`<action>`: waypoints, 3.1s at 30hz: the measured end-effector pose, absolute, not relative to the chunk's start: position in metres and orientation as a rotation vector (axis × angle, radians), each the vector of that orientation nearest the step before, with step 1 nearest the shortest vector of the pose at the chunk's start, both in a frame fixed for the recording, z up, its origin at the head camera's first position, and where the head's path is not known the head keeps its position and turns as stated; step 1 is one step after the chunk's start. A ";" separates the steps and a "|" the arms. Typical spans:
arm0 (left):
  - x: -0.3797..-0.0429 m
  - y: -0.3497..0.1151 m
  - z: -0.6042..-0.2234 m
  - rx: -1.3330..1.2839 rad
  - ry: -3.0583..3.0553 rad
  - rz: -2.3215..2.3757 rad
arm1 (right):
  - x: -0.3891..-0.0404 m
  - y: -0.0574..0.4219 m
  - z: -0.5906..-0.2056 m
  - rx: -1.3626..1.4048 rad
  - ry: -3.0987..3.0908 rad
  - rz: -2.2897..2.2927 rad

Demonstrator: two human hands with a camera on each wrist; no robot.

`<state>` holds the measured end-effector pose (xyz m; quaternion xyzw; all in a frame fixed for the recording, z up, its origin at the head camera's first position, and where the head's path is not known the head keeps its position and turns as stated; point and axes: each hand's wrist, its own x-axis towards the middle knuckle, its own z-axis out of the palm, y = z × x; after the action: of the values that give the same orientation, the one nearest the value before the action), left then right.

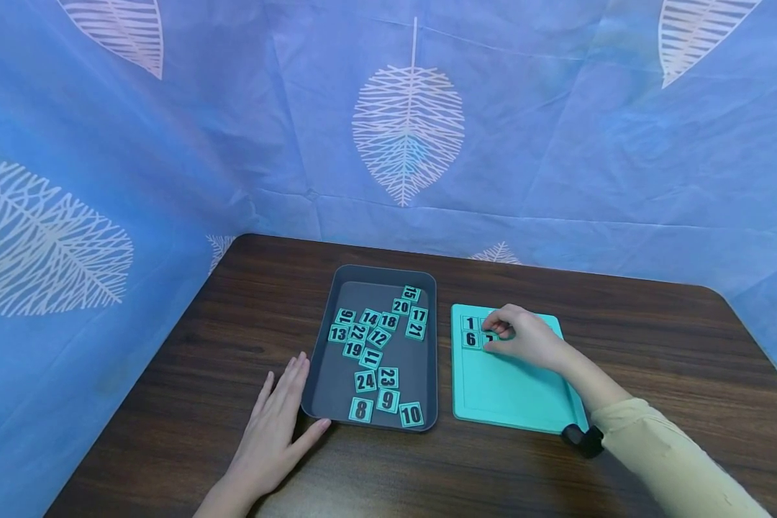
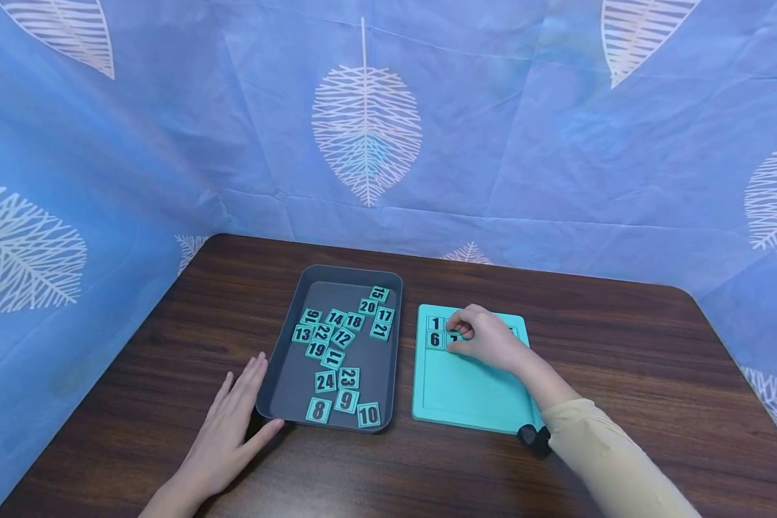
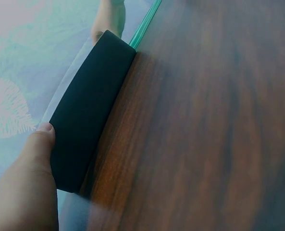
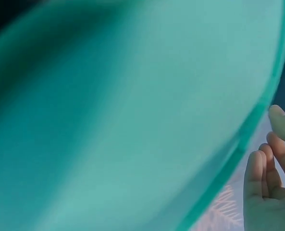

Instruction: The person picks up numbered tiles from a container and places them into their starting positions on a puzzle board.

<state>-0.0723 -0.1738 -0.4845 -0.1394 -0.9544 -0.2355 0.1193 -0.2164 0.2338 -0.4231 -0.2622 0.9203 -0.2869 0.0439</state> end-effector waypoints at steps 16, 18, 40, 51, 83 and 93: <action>-0.073 -0.173 -0.485 -0.391 -2.813 -0.684 | -0.180 0.114 -0.407 -1.178 2.519 -1.036; -0.073 -0.173 -0.485 -0.392 -2.816 -0.682 | -0.174 0.102 -0.409 -1.241 2.473 -1.015; -0.073 -0.175 -0.484 -0.417 -2.799 -0.682 | -0.160 0.060 -0.427 -1.379 2.385 -0.686; -0.073 -0.174 -0.485 -0.413 -2.816 -0.691 | -0.161 0.059 -0.430 -1.417 2.374 -0.621; -0.072 -0.174 -0.486 -0.404 -2.814 -0.687 | -0.182 0.143 -0.383 -1.167 2.692 -0.884; -0.071 -0.174 -0.487 -0.381 -2.839 -0.677 | -0.198 0.211 -0.390 -1.002 2.886 -0.868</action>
<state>-0.0715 -0.1736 -0.4866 -0.1289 -0.9598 -0.2290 0.0988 -0.1976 0.2110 -0.3902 -0.3154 0.9086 -0.2734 -0.0173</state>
